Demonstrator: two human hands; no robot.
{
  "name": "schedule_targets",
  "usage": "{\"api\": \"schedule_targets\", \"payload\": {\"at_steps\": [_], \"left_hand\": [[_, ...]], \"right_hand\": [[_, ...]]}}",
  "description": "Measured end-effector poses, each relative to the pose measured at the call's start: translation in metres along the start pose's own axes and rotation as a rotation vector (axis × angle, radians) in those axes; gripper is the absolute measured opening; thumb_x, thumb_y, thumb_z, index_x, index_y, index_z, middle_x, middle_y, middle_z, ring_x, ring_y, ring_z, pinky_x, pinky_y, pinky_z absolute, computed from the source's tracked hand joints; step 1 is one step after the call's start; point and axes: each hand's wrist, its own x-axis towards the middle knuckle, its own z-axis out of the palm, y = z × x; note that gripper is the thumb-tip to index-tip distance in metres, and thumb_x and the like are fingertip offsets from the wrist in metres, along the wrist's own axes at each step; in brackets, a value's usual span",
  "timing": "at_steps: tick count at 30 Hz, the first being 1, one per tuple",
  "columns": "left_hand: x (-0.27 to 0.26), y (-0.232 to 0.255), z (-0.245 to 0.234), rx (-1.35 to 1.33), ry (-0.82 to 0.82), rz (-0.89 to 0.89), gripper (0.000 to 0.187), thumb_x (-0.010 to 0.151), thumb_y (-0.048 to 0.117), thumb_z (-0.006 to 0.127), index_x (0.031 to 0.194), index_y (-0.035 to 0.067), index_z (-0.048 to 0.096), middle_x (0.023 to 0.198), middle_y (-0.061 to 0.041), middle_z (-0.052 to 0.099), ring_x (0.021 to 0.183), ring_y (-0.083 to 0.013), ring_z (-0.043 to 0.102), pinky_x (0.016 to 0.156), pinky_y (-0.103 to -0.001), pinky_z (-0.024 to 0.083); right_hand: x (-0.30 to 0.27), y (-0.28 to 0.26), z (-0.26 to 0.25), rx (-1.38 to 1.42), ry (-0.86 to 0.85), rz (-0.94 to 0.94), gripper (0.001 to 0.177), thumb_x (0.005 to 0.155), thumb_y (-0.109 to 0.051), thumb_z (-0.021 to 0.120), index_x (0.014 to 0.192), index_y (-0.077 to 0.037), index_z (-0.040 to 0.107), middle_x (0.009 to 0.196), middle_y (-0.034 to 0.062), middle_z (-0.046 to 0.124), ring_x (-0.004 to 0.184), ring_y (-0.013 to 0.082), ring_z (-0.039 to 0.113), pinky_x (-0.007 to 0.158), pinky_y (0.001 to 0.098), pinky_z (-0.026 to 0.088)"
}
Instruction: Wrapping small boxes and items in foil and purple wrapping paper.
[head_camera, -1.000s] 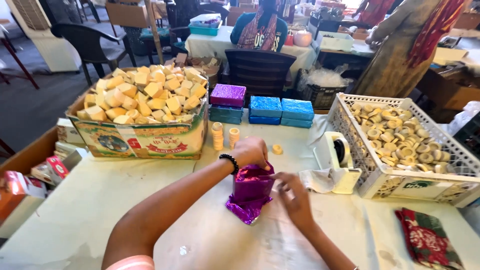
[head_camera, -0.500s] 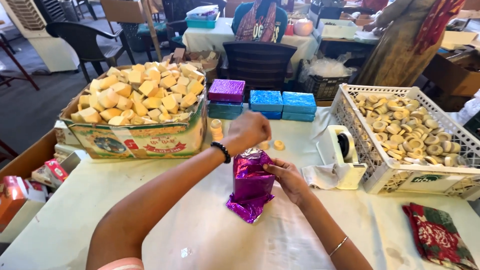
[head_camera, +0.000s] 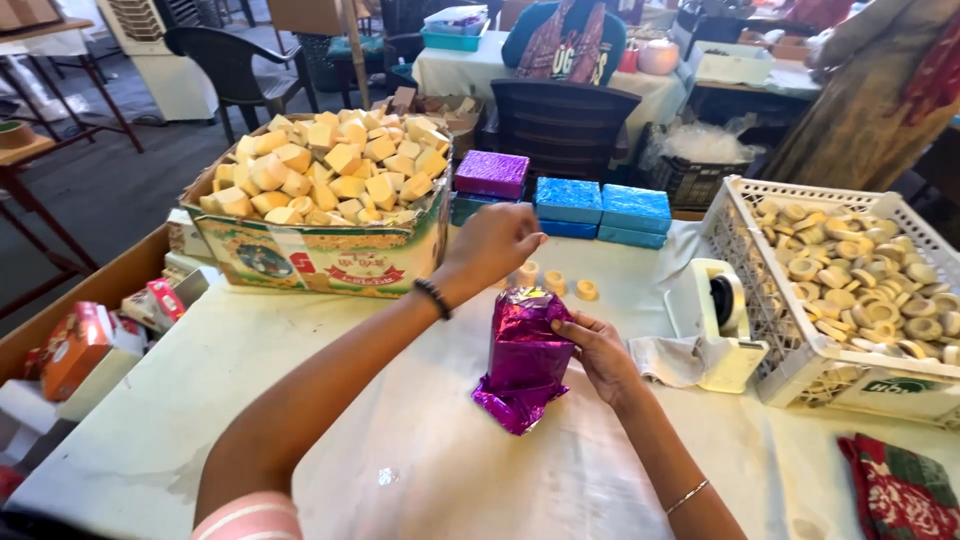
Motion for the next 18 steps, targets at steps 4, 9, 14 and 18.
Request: {"api": "schedule_targets", "payload": {"at_steps": [4,9,14,18], "left_hand": [[-0.076,0.024,-0.002,0.081,0.317,-0.246,0.051,0.080,0.049,0.081,0.094,0.003,0.064,0.091,-0.016,0.068,0.092,-0.0354,0.066,0.082,-0.047,0.052],[-0.111,0.029,0.030,0.025,0.363,-0.437,0.055,0.074,0.043,0.084,0.096,-0.001,0.059,0.094,-0.020,0.066,0.091,-0.0387,0.065,0.079,-0.048,0.052],[-0.099,0.026,0.044,-0.068,0.397,-0.479,0.036,0.080,0.031,0.077,0.092,0.002,0.060,0.090,-0.018,0.067,0.086,-0.0378,0.068,0.076,-0.048,0.053],[-0.096,0.037,0.036,-0.083,0.357,-0.526,0.029,0.082,0.029,0.075,0.090,0.003,0.062,0.086,-0.017,0.069,0.083,-0.0378,0.070,0.074,-0.048,0.054]], "right_hand": [[0.004,0.000,-0.001,-0.008,0.012,-0.013,0.032,0.086,-0.019,0.075,0.116,-0.008,0.075,0.104,0.0004,0.078,0.094,0.0104,0.068,0.091,0.0291,0.048],[0.001,0.008,-0.004,-0.045,0.054,-0.012,0.031,0.087,-0.018,0.077,0.115,-0.007,0.073,0.103,0.0005,0.077,0.091,0.0097,0.067,0.089,0.0299,0.048],[-0.001,-0.001,0.000,-0.044,0.045,-0.013,0.029,0.087,-0.020,0.075,0.114,-0.009,0.075,0.102,-0.0015,0.077,0.090,0.0089,0.067,0.088,0.0281,0.048],[-0.010,-0.011,0.012,-0.054,0.041,-0.004,0.032,0.089,-0.021,0.075,0.119,-0.007,0.074,0.105,0.0005,0.077,0.094,0.0112,0.066,0.088,0.0285,0.049]]}}
